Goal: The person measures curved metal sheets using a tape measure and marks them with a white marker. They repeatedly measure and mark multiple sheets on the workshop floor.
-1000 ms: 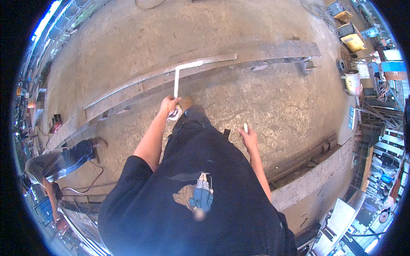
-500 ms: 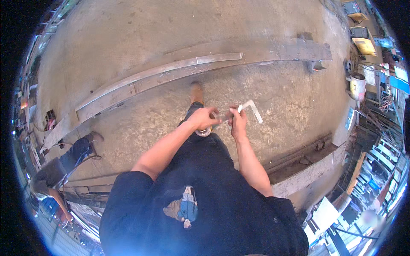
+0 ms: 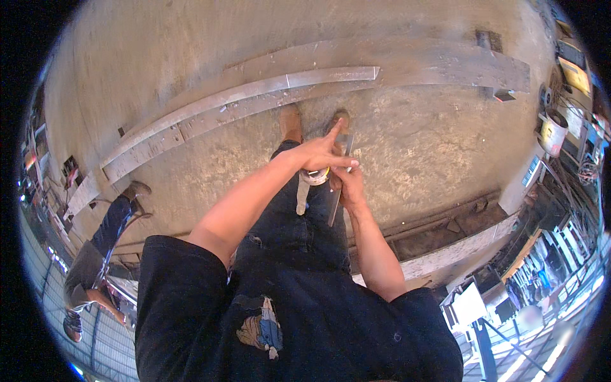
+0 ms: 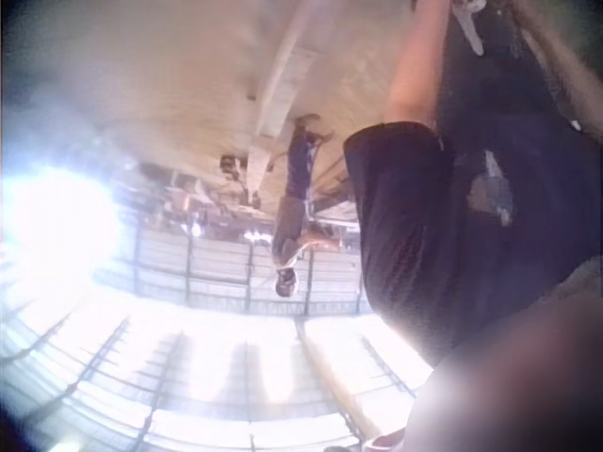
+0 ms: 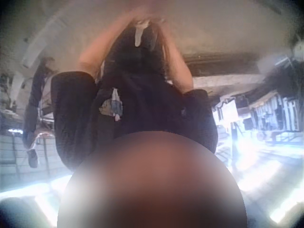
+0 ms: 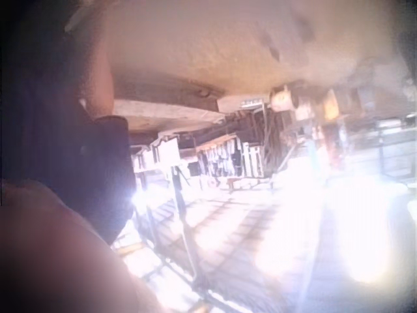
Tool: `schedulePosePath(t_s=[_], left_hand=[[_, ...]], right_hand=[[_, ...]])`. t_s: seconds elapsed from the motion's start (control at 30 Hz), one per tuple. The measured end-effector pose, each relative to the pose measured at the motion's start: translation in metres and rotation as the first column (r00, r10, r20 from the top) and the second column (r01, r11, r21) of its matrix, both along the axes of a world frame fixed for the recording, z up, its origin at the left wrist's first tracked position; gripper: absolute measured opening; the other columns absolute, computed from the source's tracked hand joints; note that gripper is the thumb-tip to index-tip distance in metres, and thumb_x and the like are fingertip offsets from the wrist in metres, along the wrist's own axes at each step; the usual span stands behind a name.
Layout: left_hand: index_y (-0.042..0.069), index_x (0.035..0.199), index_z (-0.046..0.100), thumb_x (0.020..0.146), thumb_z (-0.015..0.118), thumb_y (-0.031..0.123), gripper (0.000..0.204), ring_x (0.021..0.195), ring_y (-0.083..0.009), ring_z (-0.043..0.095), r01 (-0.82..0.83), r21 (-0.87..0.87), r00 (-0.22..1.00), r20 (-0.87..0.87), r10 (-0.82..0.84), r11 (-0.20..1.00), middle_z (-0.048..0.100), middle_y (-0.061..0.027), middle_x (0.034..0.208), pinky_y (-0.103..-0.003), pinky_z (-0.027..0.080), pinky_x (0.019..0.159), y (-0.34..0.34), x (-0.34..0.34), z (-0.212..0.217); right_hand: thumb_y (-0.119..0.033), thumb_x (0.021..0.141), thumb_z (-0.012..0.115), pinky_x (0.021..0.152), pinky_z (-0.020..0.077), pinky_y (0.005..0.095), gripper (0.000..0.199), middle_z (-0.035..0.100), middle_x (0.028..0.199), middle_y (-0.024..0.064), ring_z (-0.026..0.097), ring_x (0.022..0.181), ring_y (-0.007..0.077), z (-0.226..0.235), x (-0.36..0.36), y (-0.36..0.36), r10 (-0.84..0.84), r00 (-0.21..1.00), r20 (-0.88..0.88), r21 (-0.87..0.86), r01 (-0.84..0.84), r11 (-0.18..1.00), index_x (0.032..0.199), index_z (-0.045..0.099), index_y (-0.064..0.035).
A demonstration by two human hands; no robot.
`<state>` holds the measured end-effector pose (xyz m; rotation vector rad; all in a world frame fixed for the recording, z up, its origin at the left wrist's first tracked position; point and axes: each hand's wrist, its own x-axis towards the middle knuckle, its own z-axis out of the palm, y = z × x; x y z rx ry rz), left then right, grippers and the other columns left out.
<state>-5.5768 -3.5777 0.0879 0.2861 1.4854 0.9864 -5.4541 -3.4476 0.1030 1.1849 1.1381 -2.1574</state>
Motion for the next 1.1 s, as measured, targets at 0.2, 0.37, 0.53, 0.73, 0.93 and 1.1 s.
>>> schedulePosePath(t_s=[0.2, 0.37, 0.53, 0.73, 0.93, 1.1], left_hand=[[0.013, 0.158, 0.013, 0.075, 0.075, 0.064, 0.115, 0.124, -0.0385, 0.057, -0.007, 0.000, 0.996, -0.094, 0.007, 1.000, 0.060, -0.0281, 0.131, -0.045, 0.040, 0.109, 0.003, -0.017, -0.037], [0.008, 0.127, 0.067, 0.081, 0.076, 0.056, 0.066, 0.107, -0.0258, 0.066, -0.140, -0.238, 0.990, -0.043, 0.134, 0.961, 0.071, -0.0111, 0.118, -0.040, 0.050, 0.096, -0.125, -0.052, -0.132], [0.007, 0.109, 0.074, 0.093, 0.066, 0.049, 0.045, 0.081, -0.0167, 0.068, -0.159, -0.308, 0.972, -0.216, 0.094, 0.938, 0.073, -0.0072, 0.087, -0.036, 0.052, 0.076, -0.172, -0.096, -0.172], [0.005, 0.104, 0.073, 0.096, 0.063, 0.044, 0.041, 0.067, -0.0155, 0.063, -0.174, -0.388, 0.953, -0.297, 0.056, 0.905, 0.068, -0.0071, 0.075, -0.035, 0.050, 0.067, -0.158, -0.113, -0.213], [0.000, 0.094, 0.070, 0.097, 0.062, 0.043, 0.044, 0.061, -0.0150, 0.059, -0.192, -0.339, 0.942, -0.326, 0.077, 0.921, 0.062, -0.0071, 0.065, -0.034, 0.049, 0.062, -0.164, -0.115, -0.236], [0.001, 0.093, 0.070, 0.097, 0.063, 0.044, 0.044, 0.060, -0.0123, 0.057, -0.217, -0.360, 0.946, -0.306, 0.105, 0.907, 0.061, -0.0048, 0.064, -0.032, 0.046, 0.060, -0.171, -0.110, -0.240]], right_hand=[[-0.023, 0.091, 0.071, 0.041, 0.0307, 0.0254, 0.017, 0.046, 0.058, -0.0044, 0.041, 0.044, 0.0071, -0.053, -0.025, 0.040, -0.112, 0.994, 0.017, 0.152, 0.109, 0.982, 0.090, 0.060, -0.0094], [-0.025, 0.087, 0.075, 0.043, 0.0305, 0.0262, 0.024, 0.047, 0.059, -0.0034, 0.041, 0.046, 0.0076, -0.137, -0.074, 0.126, -0.166, 0.981, -0.101, 0.619, 0.193, 0.761, 0.092, 0.063, -0.0047], [-0.025, 0.086, 0.077, 0.046, 0.0319, 0.0256, 0.028, 0.052, 0.062, -0.0012, 0.045, 0.051, 0.0076, -0.206, -0.126, 0.168, -0.100, 0.989, -0.110, 0.730, 0.149, 0.667, 0.092, 0.067, 0.0002], [-0.035, 0.086, 0.076, 0.060, 0.0462, 0.0385, 0.038, 0.067, 0.073, 0.0121, 0.063, 0.064, 0.0248, -0.241, -0.170, 0.194, 0.151, 0.987, -0.054, 0.998, 0.047, 0.047, 0.095, 0.067, 0.0003], [-0.058, 0.085, 0.068, 0.072, 0.0535, 0.0486, 0.060, 0.072, 0.085, 0.0220, 0.070, 0.082, 0.0424, -0.254, -0.220, 0.253, 0.275, 0.857, 0.436, 0.856, -0.300, -0.421, 0.112, 0.064, -0.0045], [-0.058, 0.085, 0.068, 0.077, 0.0550, 0.0491, 0.063, 0.072, 0.094, 0.0238, 0.070, 0.088, 0.0410, -0.266, -0.248, 0.272, 0.423, 0.808, 0.410, 0.803, -0.100, -0.588, 0.120, 0.064, -0.0067]])
